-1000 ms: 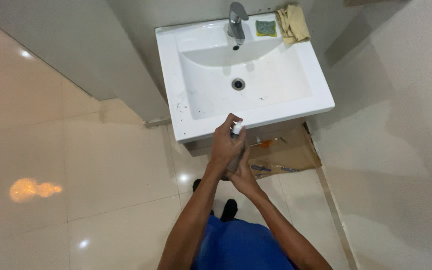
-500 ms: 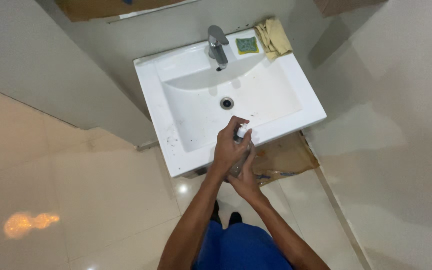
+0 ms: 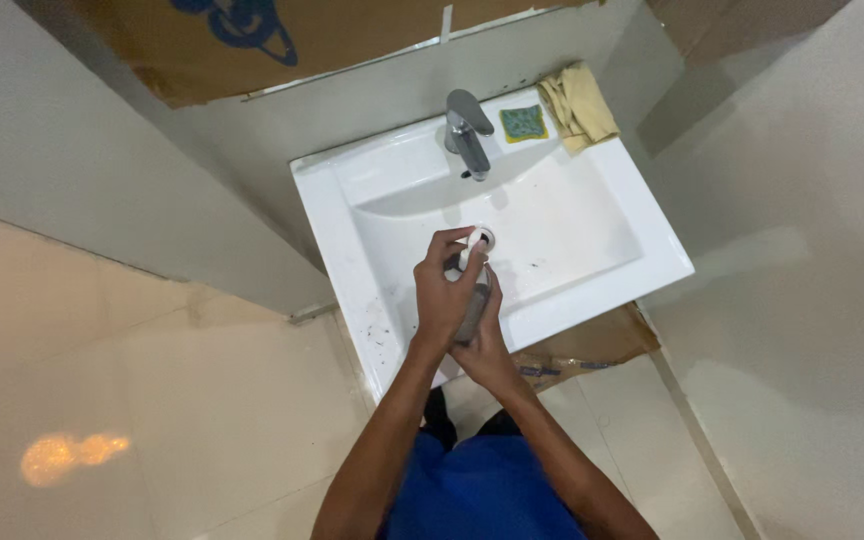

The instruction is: The person scrubs a white bathroom sink with a yellow sponge, then applies liquid soap from a pump bottle and continues scrubbing the sink basin and faucet area.

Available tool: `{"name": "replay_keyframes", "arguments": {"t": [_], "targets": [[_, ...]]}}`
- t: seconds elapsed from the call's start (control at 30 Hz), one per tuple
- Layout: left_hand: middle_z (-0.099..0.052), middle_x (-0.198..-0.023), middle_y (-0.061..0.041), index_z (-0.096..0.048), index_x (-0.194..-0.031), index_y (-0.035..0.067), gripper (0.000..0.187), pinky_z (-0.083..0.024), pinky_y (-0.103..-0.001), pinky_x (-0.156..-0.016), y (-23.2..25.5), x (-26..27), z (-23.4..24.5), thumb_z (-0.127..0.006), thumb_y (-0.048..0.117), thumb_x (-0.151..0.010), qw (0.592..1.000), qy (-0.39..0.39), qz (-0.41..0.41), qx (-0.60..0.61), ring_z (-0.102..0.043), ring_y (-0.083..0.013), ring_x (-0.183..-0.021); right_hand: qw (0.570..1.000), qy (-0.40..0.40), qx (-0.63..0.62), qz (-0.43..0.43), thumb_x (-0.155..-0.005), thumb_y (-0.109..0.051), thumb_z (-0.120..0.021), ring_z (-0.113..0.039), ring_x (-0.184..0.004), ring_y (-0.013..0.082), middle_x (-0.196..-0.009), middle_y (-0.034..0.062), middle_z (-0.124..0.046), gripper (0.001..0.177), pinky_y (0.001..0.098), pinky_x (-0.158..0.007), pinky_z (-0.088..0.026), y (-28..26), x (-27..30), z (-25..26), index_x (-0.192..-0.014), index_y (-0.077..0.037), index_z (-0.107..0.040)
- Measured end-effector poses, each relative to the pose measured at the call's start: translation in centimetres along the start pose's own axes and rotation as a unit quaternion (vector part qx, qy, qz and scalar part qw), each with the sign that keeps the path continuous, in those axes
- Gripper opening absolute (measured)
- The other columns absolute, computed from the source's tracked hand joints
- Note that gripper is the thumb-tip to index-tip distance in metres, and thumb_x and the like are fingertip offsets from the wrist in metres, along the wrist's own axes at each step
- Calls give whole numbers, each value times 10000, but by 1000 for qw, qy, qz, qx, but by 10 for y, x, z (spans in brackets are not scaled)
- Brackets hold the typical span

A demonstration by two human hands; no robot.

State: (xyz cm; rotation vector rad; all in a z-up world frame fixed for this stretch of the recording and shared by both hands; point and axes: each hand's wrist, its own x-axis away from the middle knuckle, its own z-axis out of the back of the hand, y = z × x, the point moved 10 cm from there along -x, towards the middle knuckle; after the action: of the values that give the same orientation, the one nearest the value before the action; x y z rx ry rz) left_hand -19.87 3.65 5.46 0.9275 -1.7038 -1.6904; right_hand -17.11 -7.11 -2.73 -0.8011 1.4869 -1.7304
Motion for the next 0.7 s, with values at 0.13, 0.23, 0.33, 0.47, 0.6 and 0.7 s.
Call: {"name": "replay_keyframes", "arguments": {"t": [0.13, 0.23, 0.33, 0.47, 0.6, 0.7], "targets": [[-757, -876, -108, -703, -1124, 2, 247, -548, -299, -828, -6, -13, 10, -643, 218, -1021, 999, 10, -25, 41, -708, -153, -872, 999, -3, 41, 23, -803, -40, -803, -326, -1519, 369, -1625, 249, -239, 1231, 482, -1193, -356, -8, -15, -6, -1600, -139, 130], [-745, -861, -98, -678, -1055, -13, 262, -549, -294, -819, -23, -26, 11, -619, 242, -1044, 996, -9, -2, 88, -697, -148, -868, 999, -4, 34, 18, -748, -46, -824, -331, -1499, 359, -1617, 234, -232, 1234, 467, -1174, -370, -8, -30, -6, -1585, -120, 80], [-734, -840, -89, -737, -964, -19, 396, -527, -289, -765, -45, -39, 10, -582, 333, -1059, 994, -46, 54, 87, -647, -146, -808, 998, -21, 59, 13, -697, -29, -838, -333, -1479, 350, -1578, 217, -263, 1212, 456, -1171, -362, -5, -43, -2, -1578, -103, -9], [-697, -741, -90, -805, -863, -6, 563, -519, -281, -716, -67, -54, 5, -535, 452, -1047, 986, -78, 119, 89, -609, -144, -715, 996, -68, 49, -2, -680, -49, -830, -391, -1447, 327, -1513, 185, -364, 1181, 440, -1163, -381, 7, -63, 2, -1590, -92, -77], [-714, -732, -84, -727, -771, -16, 541, -549, -292, -711, -77, -64, 8, -532, 420, -1025, 983, -10, 129, 129, -657, -159, -706, 991, -114, -10, -69, -697, -87, -819, -388, -1446, 303, -1473, 168, -406, 1159, 423, -1154, -383, 23, -82, 2, -1591, -100, -82], [-689, -728, -98, -686, -737, -33, 495, -539, -304, -745, -78, -69, 17, -551, 341, -1033, 985, 62, 98, 129, -651, -172, -737, 988, -118, 46, -88, -645, -75, -829, -477, -1382, 306, -1413, 167, -459, 1097, 422, -1125, -435, 30, -95, 5, -1545, -84, -201]]}}
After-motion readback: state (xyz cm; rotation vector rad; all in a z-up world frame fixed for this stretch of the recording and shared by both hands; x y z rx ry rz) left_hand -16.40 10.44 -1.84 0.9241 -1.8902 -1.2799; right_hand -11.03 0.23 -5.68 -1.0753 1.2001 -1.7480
